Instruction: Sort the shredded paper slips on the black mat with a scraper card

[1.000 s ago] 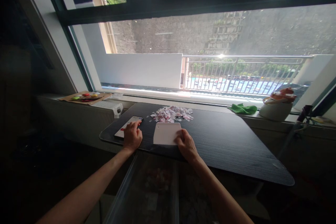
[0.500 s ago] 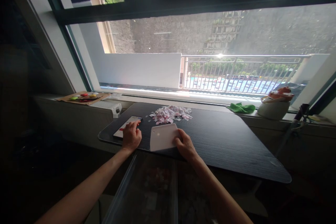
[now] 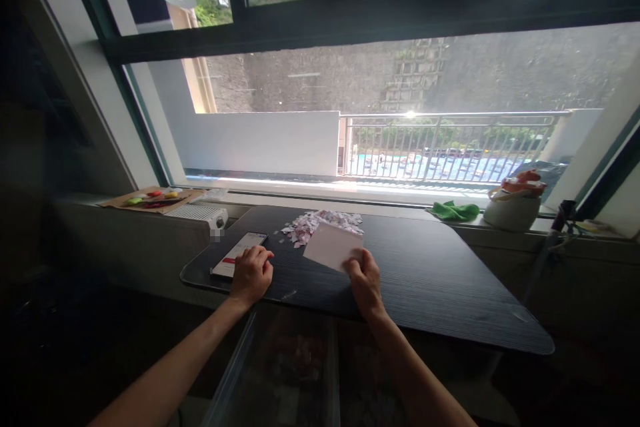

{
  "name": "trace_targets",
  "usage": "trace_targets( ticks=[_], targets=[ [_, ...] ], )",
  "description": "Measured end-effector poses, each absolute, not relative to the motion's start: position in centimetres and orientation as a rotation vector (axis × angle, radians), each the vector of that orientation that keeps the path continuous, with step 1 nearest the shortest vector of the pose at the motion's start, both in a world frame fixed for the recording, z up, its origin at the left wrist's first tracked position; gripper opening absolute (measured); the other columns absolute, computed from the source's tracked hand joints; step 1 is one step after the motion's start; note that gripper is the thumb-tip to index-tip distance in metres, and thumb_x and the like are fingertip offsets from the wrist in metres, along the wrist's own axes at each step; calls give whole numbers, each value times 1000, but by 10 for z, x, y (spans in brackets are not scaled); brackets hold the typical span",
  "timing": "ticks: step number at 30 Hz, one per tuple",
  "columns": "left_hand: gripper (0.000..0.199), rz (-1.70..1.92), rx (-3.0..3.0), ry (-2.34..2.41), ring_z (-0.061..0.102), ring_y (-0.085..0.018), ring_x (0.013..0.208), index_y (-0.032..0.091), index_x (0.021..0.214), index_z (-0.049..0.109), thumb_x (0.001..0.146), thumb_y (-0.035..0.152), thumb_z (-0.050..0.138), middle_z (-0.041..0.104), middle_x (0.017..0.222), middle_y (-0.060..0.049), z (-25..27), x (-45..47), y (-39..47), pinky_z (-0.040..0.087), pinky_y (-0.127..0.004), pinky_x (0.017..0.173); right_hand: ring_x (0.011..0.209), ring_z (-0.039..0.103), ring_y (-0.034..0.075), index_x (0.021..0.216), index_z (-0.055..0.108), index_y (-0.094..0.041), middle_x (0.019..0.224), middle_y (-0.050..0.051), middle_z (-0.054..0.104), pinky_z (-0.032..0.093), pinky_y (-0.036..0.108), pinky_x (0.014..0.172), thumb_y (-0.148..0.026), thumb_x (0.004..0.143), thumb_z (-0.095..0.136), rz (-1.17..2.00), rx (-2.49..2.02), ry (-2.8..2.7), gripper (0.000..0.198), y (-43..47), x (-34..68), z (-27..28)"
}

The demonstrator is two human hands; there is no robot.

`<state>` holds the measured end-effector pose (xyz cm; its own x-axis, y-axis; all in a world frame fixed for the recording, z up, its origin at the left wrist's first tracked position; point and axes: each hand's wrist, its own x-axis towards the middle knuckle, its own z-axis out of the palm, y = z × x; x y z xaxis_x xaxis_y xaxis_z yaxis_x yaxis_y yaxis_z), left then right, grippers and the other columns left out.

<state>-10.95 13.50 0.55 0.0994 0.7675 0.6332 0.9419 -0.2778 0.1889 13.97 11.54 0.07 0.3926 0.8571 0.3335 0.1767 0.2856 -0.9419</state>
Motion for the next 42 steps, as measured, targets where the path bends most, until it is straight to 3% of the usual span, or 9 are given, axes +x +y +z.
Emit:
trace_targets(
  ticks=[4,10,20,29,35,42],
  targets=[
    [24,-793,-2256,-1676,54,-21,93,19,87,63,79,9,42,62,92,-6,9,-109,135,36,-37,89,70,63,20,94,56,-18,78,4,65,48,31,63,-41,69,54,569,-1192,-989,34,133,155,-4],
    [26,-502,-2391,-1766,53,-20,95,20,92,63,80,9,44,62,95,-6,18,-93,145,38,-33,82,79,67,22,99,57,-21,77,4,69,49,35,74,-37,76,49,457,-1279,-1176,29,159,171,-2],
    [26,-634,-2357,-1791,53,-21,96,19,96,64,83,13,42,61,97,-8,13,-76,148,40,-33,84,76,67,21,96,60,-21,75,3,70,49,36,75,-29,75,46,369,-1384,-1236,26,164,171,8],
    [26,-584,-2327,-1789,54,-22,96,18,95,64,83,14,42,60,95,-9,17,-73,145,41,-34,84,79,69,20,97,59,-21,84,5,72,52,35,73,-28,78,48,425,-1188,-1342,23,176,167,0],
    [26,-576,-2324,-1790,54,-22,95,18,96,64,83,15,42,60,95,-8,17,-74,145,42,-33,83,73,67,20,92,61,-22,72,2,71,51,35,73,-24,77,46,378,-1287,-1384,21,163,165,7],
    [26,-612,-2323,-1757,53,-22,94,19,94,64,82,14,42,60,93,-8,15,-75,146,42,-34,81,77,68,19,97,60,-21,80,4,72,52,32,71,-34,81,44,405,-1203,-1273,26,165,165,3]
  ],
)
